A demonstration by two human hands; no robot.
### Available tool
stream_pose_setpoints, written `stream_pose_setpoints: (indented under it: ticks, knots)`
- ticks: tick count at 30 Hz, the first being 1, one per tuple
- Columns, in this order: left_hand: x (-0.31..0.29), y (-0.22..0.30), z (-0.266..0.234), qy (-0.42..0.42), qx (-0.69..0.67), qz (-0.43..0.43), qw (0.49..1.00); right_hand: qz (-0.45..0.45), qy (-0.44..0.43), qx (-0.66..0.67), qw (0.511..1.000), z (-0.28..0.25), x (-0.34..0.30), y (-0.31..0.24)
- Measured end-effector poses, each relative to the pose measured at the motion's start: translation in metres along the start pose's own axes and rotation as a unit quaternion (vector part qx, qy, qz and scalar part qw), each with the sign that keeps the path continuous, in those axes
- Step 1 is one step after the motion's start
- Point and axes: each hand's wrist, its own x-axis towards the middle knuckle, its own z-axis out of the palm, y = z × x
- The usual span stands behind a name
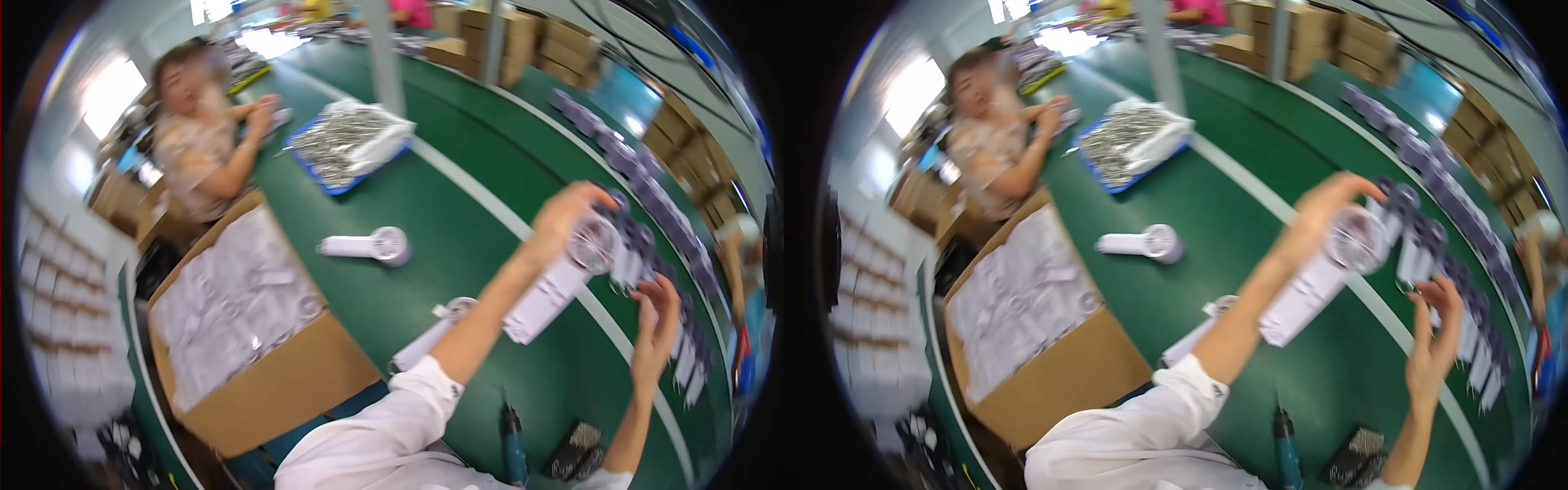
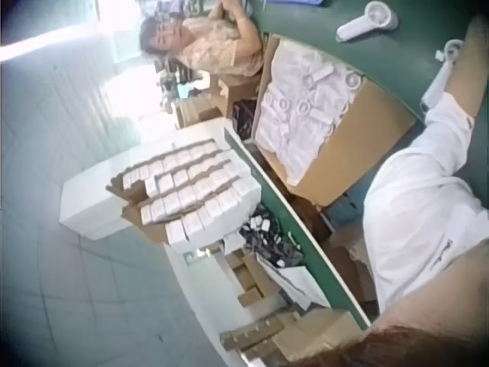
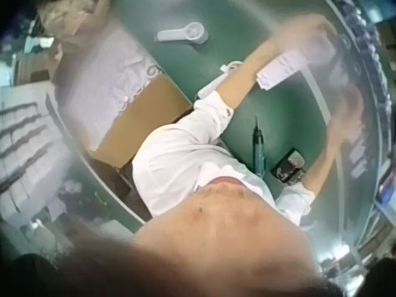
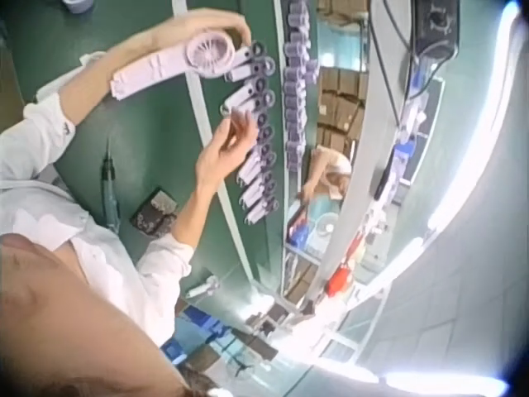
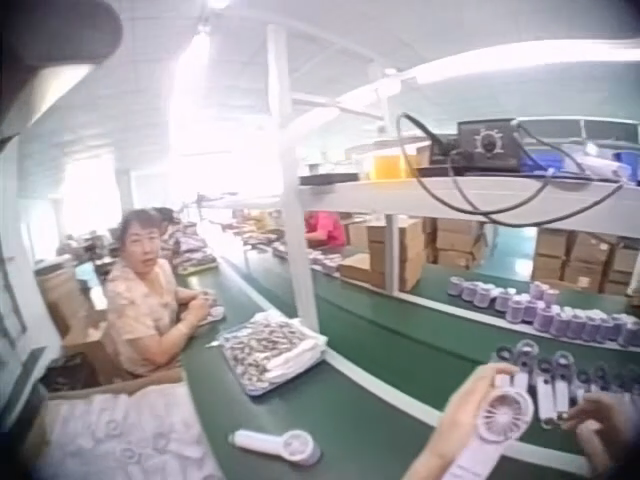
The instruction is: The person organizes handheld fan casings on a table, fits casing pieces together, and secures fan components with screws using an electric screwdriver.
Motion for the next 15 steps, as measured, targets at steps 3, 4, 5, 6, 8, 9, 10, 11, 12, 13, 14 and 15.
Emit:
stream_pose_setpoints:
  ticks: [3, 4, 5, 6, 8, 9, 10, 11, 12, 13, 14, 15]
  knots:
    - [-0.008, 0.002, 0.029, -0.088, -0.101, -0.078, 0.988, -0.138, -0.013, -0.026, 0.99, 0.004, 0.006, -0.042]
    - [-0.014, 0.008, 0.033, -0.098, -0.127, -0.131, 0.978, -0.141, -0.002, -0.014, 0.99, 0.014, 0.006, -0.047]
    - [-0.015, 0.013, 0.037, -0.116, -0.157, -0.183, 0.964, -0.145, 0.016, -0.009, 0.989, 0.022, 0.007, -0.049]
    - [-0.016, 0.011, 0.042, -0.135, -0.18, -0.199, 0.954, -0.123, -0.016, -0.016, 0.992, 0.023, 0.005, -0.048]
    - [-0.013, 0.004, 0.041, -0.102, -0.023, -0.049, 0.993, -0.147, -0.053, -0.039, 0.987, 0.029, 0.005, -0.041]
    - [-0.015, 0.009, 0.035, -0.109, -0.084, -0.104, 0.985, -0.126, -0.047, -0.024, 0.991, 0.034, 0.005, -0.043]
    - [-0.015, 0.014, 0.027, -0.112, -0.043, -0.089, 0.989, -0.089, -0.007, 0.103, 0.991, 0.044, 0.006, -0.051]
    - [-0.019, 0.026, 0.022, -0.067, -0.071, -0.133, 0.986, -0.089, 0.033, 0.155, 0.983, 0.054, 0.006, -0.057]
    - [-0.016, 0.031, 0.025, -0.065, -0.113, -0.166, 0.977, -0.106, 0.051, 0.138, 0.983, 0.054, 0.009, -0.054]
    - [-0.012, 0.033, 0.029, -0.048, -0.108, -0.169, 0.978, -0.154, -0.026, -0.009, 0.988, 0.043, 0.012, -0.043]
    - [-0.009, 0.036, 0.034, -0.047, -0.123, -0.182, 0.974, -0.183, -0.112, -0.053, 0.975, 0.039, 0.017, -0.047]
    - [-0.008, 0.039, 0.037, -0.044, -0.136, -0.193, 0.971, -0.163, -0.104, -0.008, 0.981, 0.039, 0.016, -0.046]
